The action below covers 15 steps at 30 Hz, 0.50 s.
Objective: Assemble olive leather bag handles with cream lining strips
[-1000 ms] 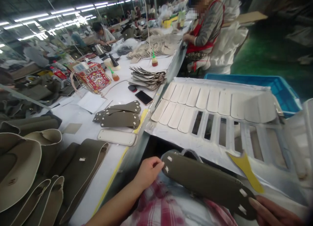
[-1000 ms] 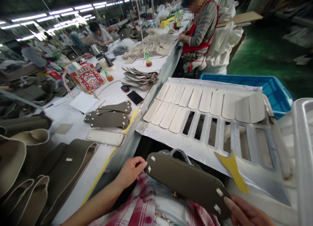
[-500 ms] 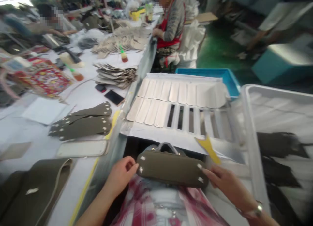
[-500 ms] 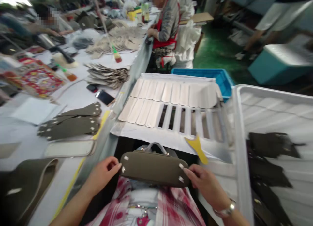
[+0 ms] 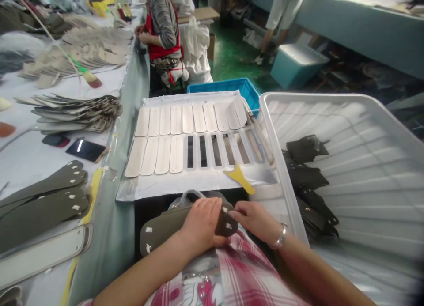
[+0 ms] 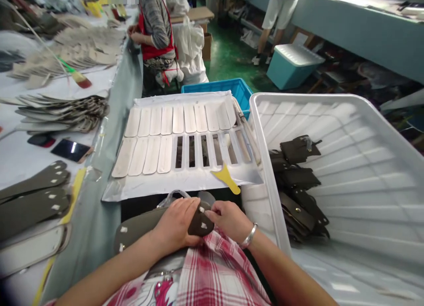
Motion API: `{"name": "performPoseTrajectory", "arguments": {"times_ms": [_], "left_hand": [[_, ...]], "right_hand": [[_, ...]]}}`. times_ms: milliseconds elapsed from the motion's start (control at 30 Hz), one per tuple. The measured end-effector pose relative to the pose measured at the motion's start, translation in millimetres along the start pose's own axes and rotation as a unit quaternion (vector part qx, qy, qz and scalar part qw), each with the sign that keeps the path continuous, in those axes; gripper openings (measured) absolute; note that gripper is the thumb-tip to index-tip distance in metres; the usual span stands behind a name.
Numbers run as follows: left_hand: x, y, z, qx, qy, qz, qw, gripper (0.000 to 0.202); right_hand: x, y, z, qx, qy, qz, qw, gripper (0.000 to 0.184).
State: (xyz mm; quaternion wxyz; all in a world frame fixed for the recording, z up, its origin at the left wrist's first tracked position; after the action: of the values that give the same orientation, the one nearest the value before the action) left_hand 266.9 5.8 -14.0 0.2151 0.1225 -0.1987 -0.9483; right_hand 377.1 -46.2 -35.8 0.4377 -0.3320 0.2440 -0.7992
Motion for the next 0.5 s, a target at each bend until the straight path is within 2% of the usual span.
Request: {"name": "performPoseTrajectory", "arguments": {"times_ms": [167, 333, 500], "left_hand": [[-3, 4, 2.5, 0.014, -0.004, 0.012, 1.0, 0.082], [-7, 6, 1.3, 0.02, -0.003, 0.028, 0.999, 0.062], [-7, 8, 1.2, 0.014, 0.009, 0.016, 1.0, 0.067]], "right_hand": [[-3, 7, -1, -0.004, -0.011, -0.005, 1.0, 0.028], [-3, 1, 4, 0.023, -0.011, 0.012, 1.0, 0.028], [-3, -7, 8, 0.058, -0.015, 0.027, 0.998, 0.03]]}}
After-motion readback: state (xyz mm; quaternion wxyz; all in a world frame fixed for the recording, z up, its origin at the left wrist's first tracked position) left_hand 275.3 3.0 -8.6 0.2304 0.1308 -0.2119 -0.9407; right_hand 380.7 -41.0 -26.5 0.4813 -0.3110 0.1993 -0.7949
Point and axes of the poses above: each hand's wrist, its own x-axis away from the middle knuckle, its own z-axis out of the back of the hand, y = z × x, the point moved 8 cm from there along -x, towards the middle knuckle, and after that the axes turned 13 degrees about y, right-handed, at the moved point
